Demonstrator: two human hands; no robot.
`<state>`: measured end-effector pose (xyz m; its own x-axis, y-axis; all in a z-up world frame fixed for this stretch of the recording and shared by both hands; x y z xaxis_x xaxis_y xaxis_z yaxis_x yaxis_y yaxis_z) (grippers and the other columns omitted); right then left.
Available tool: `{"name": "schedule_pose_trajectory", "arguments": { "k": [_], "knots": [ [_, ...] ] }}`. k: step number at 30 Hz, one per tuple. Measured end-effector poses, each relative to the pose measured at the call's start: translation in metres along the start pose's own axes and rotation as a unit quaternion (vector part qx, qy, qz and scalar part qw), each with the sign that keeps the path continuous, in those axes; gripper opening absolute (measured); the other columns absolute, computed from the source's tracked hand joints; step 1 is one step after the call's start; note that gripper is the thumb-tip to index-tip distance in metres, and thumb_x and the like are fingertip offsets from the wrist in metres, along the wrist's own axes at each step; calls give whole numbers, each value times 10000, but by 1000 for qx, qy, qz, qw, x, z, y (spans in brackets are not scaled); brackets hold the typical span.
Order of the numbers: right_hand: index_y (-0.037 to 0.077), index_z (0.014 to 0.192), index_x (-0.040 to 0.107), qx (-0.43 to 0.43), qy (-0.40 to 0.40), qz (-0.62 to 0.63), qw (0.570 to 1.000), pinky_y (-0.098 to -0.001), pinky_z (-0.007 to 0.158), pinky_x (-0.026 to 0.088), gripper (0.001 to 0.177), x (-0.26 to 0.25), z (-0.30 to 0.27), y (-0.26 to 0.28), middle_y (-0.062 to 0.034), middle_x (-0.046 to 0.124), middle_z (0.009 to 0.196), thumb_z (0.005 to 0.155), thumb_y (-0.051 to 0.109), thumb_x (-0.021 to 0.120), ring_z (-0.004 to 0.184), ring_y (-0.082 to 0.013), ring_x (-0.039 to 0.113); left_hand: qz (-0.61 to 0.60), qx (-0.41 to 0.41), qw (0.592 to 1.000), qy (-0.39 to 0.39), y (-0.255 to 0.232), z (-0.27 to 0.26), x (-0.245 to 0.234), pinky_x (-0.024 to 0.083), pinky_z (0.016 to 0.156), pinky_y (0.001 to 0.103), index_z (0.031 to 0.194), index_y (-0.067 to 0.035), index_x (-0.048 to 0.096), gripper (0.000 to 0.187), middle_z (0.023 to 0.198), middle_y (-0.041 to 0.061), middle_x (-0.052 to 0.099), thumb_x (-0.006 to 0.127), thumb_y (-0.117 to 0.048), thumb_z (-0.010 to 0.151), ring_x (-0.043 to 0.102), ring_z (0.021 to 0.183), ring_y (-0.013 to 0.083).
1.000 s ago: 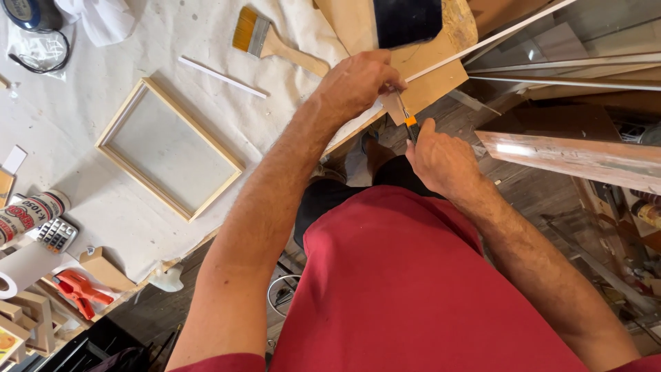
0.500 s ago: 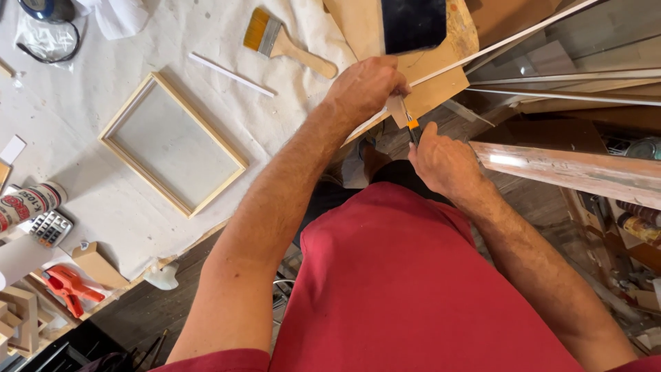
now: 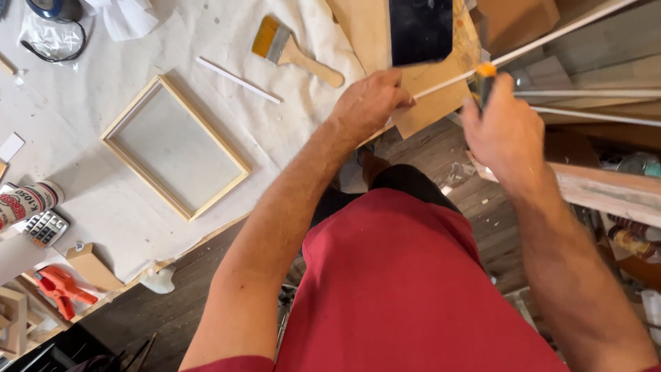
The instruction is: Assembling a small wooden frame by cutting trim pieces to size with a utility knife, applying glue or finish with a brush, and fitting components together.
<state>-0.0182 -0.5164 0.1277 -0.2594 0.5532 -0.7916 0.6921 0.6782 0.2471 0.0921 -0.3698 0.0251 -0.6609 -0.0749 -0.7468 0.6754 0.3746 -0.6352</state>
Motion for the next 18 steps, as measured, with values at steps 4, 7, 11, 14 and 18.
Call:
{"name": "schedule_pose_trajectory", "arguments": {
  "k": [4, 7, 11, 14, 18],
  "knots": [
    [-94, 1302, 448, -253, -65, 72, 963, -541, 607, 537, 370, -19, 49, 65, -287, 694, 955, 1174, 248, 506, 760, -453, 698, 29, 34, 996, -75, -4, -10, -1, 610, 609, 469, 1054, -110, 792, 142, 867, 52, 500, 726, -188, 955, 617, 846, 271],
    [-127, 1250, 600, -344, -59, 102, 931, -403, 874, 580, 267, -47, 43, 98, -253, 713, 1138, 1196, 121, 517, 1010, -324, 706, 14, 9, 999, -30, -9, -15, -9, 636, 664, 421, 1095, -104, 778, 206, 988, 57, 538, 706, -273, 1001, 591, 856, 215],
    [9, 1318, 699, -290, -32, -93, 952, -575, 928, 467, 314, -37, 64, 32, -226, 660, 1293, 1049, -6, 539, 1162, -397, 588, -10, -17, 996, -92, 2, -11, 10, 591, 764, 554, 1069, -68, 767, 232, 933, 92, 537, 715, -263, 954, 644, 963, 365],
    [-36, 1399, 662, -289, -16, -258, 922, -517, 1216, 329, 466, -8, 95, -42, -277, 643, 1421, 948, 81, 643, 1405, -419, 507, 35, 2, 993, -115, 5, -14, 17, 581, 705, 493, 1033, -151, 797, 208, 976, 86, 520, 669, -294, 954, 593, 919, 323],
    [238, 1211, 811, -316, -116, -304, 891, -435, 971, 563, 149, 8, 102, -86, 14, 789, 1016, 1073, 290, 788, 934, -195, 723, 64, -5, 991, -119, -3, -26, 12, 580, 691, 397, 1225, -146, 696, 295, 990, 63, 510, 676, -49, 947, 550, 871, 246]
  ]
}}
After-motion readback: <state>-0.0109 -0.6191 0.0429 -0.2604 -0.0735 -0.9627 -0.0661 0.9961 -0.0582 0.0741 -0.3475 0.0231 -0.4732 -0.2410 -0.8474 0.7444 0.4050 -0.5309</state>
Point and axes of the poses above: each hand's wrist, its own z-axis towards the middle knuckle, its own x-axis out of the palm, y = z × x, the point moved 4 cm from there along z, towards the middle knuckle
